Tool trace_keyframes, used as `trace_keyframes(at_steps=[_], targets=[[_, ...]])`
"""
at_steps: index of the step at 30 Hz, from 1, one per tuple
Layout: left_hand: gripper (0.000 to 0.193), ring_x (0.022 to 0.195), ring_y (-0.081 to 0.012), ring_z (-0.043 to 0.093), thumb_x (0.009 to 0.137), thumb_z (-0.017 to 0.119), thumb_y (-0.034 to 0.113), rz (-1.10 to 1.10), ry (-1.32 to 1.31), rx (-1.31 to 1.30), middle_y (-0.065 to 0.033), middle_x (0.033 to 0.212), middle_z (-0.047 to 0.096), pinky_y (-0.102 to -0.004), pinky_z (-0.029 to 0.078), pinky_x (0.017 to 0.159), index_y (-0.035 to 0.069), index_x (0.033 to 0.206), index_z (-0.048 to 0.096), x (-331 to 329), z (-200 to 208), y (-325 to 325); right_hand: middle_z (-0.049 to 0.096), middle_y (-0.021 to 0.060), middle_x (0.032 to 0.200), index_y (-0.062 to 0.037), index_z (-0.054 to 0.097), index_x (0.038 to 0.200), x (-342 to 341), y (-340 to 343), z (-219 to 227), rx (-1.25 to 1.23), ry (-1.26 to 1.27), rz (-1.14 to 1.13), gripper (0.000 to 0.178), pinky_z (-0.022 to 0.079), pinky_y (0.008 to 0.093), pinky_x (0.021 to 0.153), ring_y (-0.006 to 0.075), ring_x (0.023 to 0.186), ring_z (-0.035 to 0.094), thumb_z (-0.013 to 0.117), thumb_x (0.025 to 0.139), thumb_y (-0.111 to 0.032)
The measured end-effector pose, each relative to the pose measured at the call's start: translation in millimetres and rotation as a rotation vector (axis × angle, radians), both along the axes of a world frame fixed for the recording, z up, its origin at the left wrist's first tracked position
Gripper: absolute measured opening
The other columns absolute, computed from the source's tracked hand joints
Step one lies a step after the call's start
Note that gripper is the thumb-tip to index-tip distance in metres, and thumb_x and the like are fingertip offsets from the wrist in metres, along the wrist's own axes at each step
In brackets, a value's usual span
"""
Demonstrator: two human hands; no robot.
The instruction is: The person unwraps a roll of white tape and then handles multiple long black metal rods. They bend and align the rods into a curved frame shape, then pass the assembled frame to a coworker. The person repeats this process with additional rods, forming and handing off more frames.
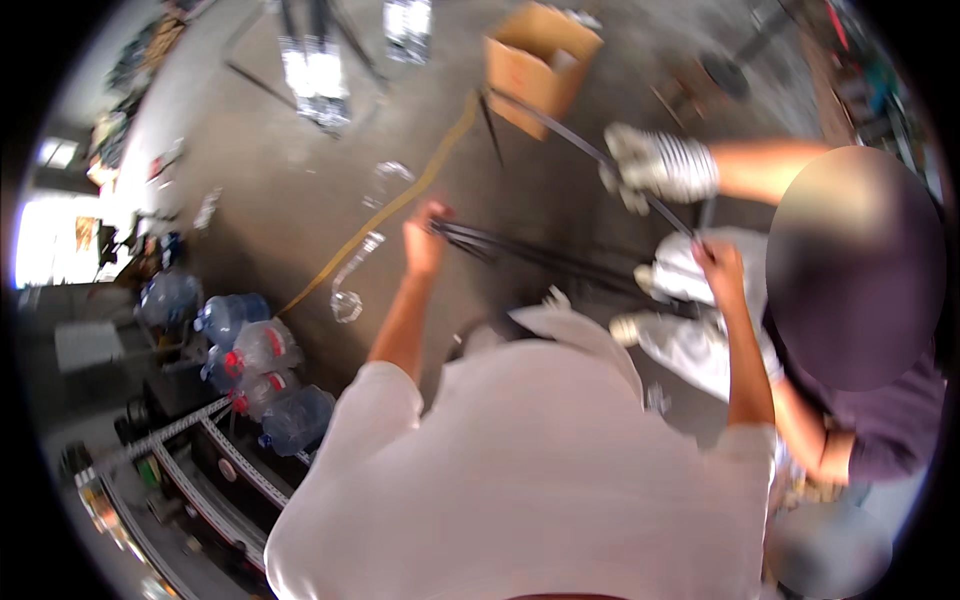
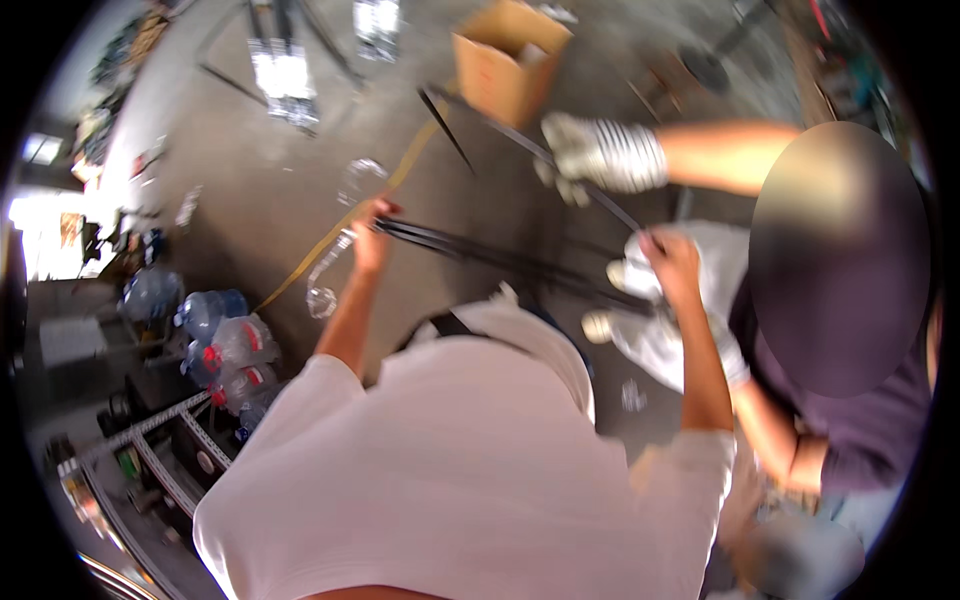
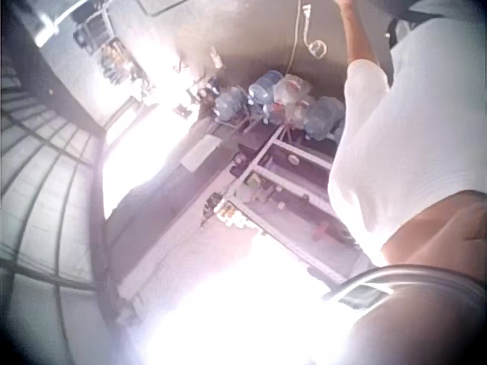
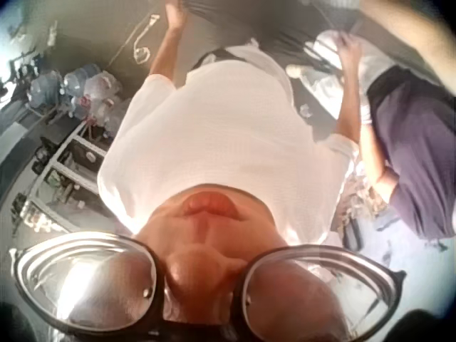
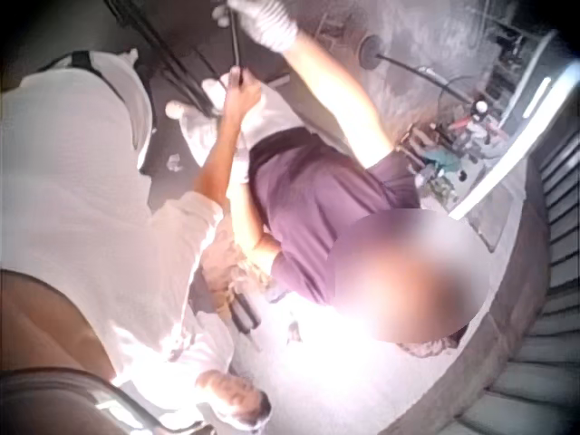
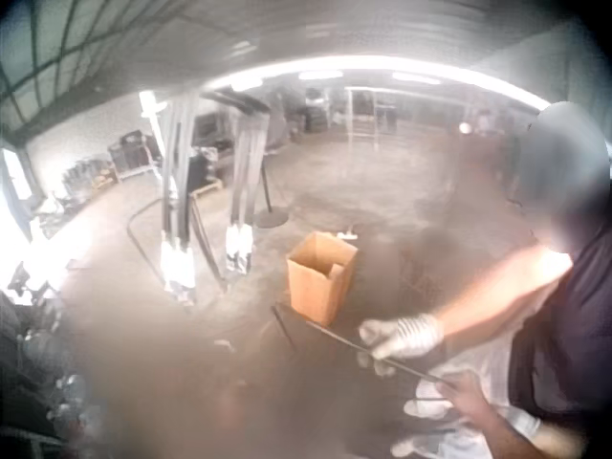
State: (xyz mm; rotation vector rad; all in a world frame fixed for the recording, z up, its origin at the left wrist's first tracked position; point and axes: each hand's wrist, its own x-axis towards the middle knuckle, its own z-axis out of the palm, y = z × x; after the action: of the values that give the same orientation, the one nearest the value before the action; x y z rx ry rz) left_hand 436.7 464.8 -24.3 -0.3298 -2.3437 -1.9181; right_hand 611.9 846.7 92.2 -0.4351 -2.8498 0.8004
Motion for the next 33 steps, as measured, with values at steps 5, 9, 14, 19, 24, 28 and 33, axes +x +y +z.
trace_keyframes(at_steps=[5,9,14,19,24,28,33], targets=[[0.064,0.100,-0.0253,0.049,0.070,0.037,-0.017,0.114,0.167,-0.177,-0.0176,0.113,0.043,-0.0285,0.043,0.080,0.015,0.126,0.036,-2,3,7,0.054,0.0098,0.051,-0.0021,0.053,0.060,-9,-8,-31,-0.134,-0.085,0.072,0.024,0.039,0.0323,0.049,0.0210,0.049,0.055,0.052,0.076,-0.020],[0.055,0.117,-0.0346,0.032,0.078,0.048,-0.003,0.338,0.310,-0.380,-0.0205,0.127,0.027,-0.0360,0.036,0.092,0.007,0.128,0.027,-3,5,11,0.058,0.0101,0.056,-0.0013,0.052,0.058,-19,-19,-43,-0.161,-0.074,0.194,0.023,0.042,0.0329,0.052,0.0244,0.053,0.057,0.053,0.073,-0.019],[0.056,0.122,-0.0356,0.023,0.079,0.047,0.001,0.383,0.339,-0.397,-0.0217,0.132,0.022,-0.0388,0.022,0.100,0.001,0.129,0.021,-4,4,12,0.052,0.0104,0.050,0.0040,0.049,0.060,-31,-19,-35,-0.360,-0.257,0.252,0.024,0.040,0.0292,0.042,0.0176,0.044,0.054,0.053,0.076,-0.013],[0.050,0.106,-0.0333,0.041,0.072,0.044,-0.009,0.335,0.203,-0.314,-0.0194,0.115,0.040,-0.0372,0.037,0.087,0.001,0.119,0.031,-13,-4,17,0.047,0.0070,0.048,0.0060,0.046,0.058,-32,-17,-9,-0.470,-0.351,0.382,0.027,0.036,0.0263,0.035,0.0119,0.040,0.048,0.051,0.079,-0.009],[0.029,0.074,-0.0276,0.056,0.069,0.045,-0.011,0.254,0.102,-0.212,-0.0120,0.083,0.056,-0.0342,0.045,0.067,0.003,0.095,0.045,-12,6,27,0.051,0.0065,0.053,0.0034,0.051,0.068,-21,-6,-22,-0.794,-0.575,0.248,0.026,0.043,0.0236,0.041,0.0125,0.044,0.050,0.047,0.084,-0.016],[0.020,0.070,-0.0279,0.059,0.069,0.045,-0.008,0.266,0.060,-0.285,-0.0134,0.073,0.059,-0.0342,0.045,0.064,0.003,0.083,0.053,-20,2,25,0.056,0.0123,0.055,0.0027,0.053,0.074,-12,-3,-19,-0.860,-0.741,0.297,0.038,0.045,0.0220,0.043,0.0170,0.045,0.056,0.044,0.086,-0.032],[0.031,0.071,-0.0304,0.058,0.059,0.046,-0.012,0.105,0.120,-0.400,-0.0151,0.074,0.059,-0.0362,0.045,0.065,0.003,0.085,0.053,-22,5,16,0.053,0.0119,0.047,0.0040,0.053,0.067,-4,9,-20,-0.939,-0.866,0.253,0.069,0.041,0.0224,0.033,0.0171,0.037,0.053,0.032,0.079,-0.061]])
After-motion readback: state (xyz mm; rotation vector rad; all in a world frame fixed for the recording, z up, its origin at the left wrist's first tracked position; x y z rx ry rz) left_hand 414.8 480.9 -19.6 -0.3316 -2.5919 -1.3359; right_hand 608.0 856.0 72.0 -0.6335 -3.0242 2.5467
